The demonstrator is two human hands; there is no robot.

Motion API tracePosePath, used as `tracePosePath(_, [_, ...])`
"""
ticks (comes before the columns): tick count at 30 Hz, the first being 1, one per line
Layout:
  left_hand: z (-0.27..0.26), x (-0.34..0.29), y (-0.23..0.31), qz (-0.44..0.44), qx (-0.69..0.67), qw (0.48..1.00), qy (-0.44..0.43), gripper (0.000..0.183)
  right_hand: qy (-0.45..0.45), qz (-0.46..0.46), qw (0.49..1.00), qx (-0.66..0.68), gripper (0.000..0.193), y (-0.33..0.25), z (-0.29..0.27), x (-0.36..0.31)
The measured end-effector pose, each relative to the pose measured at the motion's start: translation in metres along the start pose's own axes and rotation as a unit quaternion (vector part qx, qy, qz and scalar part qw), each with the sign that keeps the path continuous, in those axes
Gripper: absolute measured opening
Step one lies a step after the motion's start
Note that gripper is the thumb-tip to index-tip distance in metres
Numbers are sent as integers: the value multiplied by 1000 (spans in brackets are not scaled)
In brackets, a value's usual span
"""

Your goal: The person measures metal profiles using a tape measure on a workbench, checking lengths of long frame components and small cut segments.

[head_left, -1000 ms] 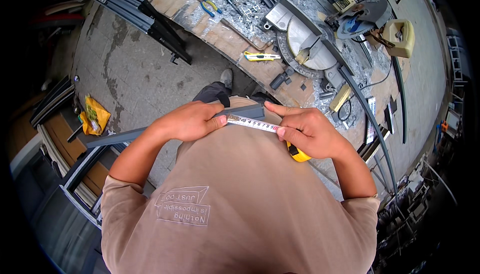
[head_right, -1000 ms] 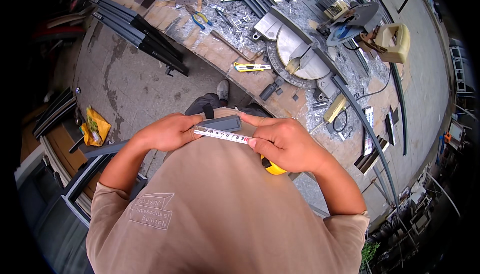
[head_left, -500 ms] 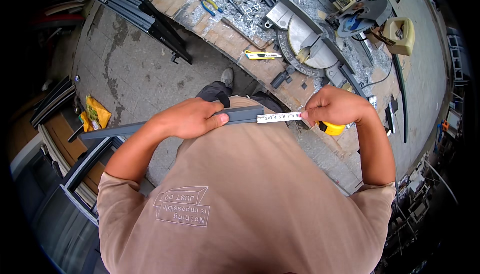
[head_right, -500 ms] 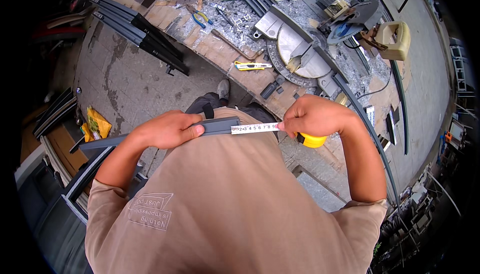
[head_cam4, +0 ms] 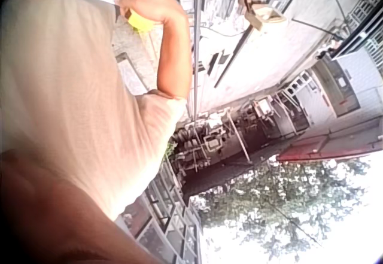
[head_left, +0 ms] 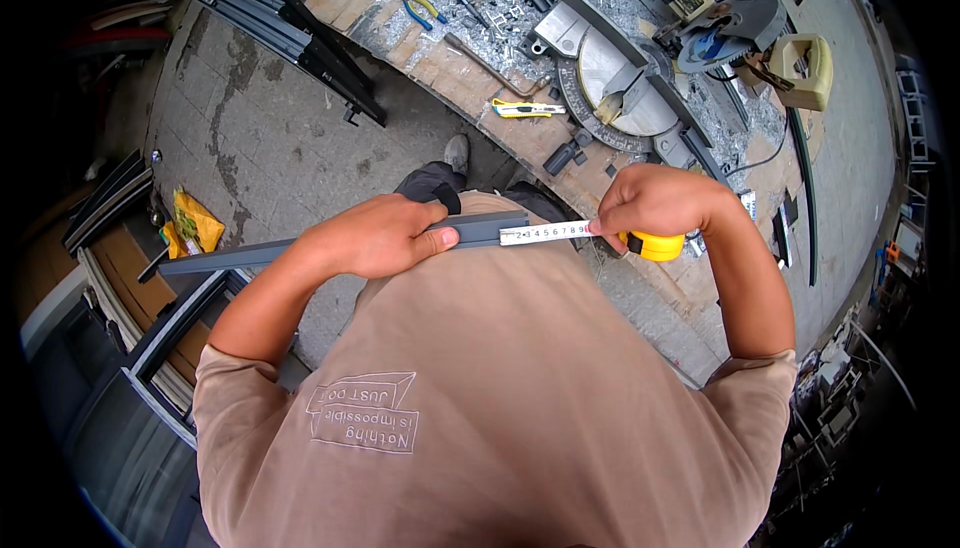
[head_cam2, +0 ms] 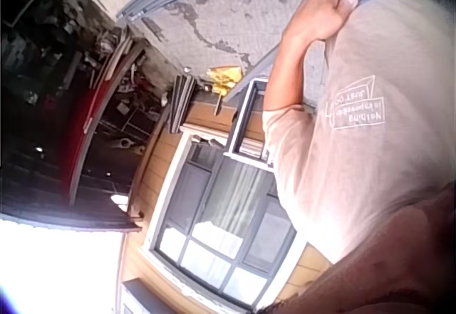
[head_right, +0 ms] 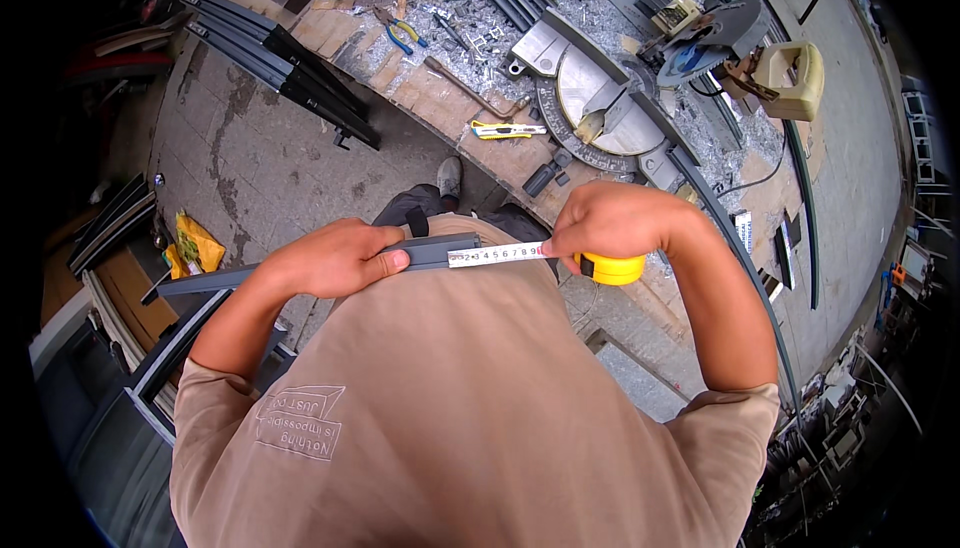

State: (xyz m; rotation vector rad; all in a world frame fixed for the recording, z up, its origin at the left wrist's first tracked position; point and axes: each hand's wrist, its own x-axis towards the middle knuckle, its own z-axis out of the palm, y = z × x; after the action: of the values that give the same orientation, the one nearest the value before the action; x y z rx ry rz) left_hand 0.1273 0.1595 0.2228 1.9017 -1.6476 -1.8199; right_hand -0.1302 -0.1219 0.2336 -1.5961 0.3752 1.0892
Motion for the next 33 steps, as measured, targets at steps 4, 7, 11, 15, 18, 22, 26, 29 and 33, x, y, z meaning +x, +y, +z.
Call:
tracePosePath(4, [0,0,-1,4,1,1000,3,50,-39,-6,999,28,46,2,-2,3])
tracePosePath(7, [0,0,0,6,2,1000,4,50,-89,7,993,84,46,6,-7,8])
tracePosePath(11, [-2,-2,3,5,18,1000,4,49,-139,68,974,166,44,11,-9,15])
tracePosePath(15, [0,-4,3,11,41,999,22,49,-165,67,966,186,43,15,-10,19])
tracePosePath(18, [2,-6,3,13,47,998,31,49,-167,74,963,197,42,16,-10,21])
tracePosePath(22, [5,-8,3,15,51,998,40,48,-181,75,961,195,44,23,-8,26])
tracePosePath(26, [5,-10,5,10,42,998,39,47,-169,85,960,205,42,19,-6,25])
tracePosePath(29, [7,-10,4,12,43,998,42,47,-165,87,961,203,40,17,-6,24])
tracePosePath(33, [5,-10,6,11,44,998,39,47,-169,73,963,195,44,21,-6,24])
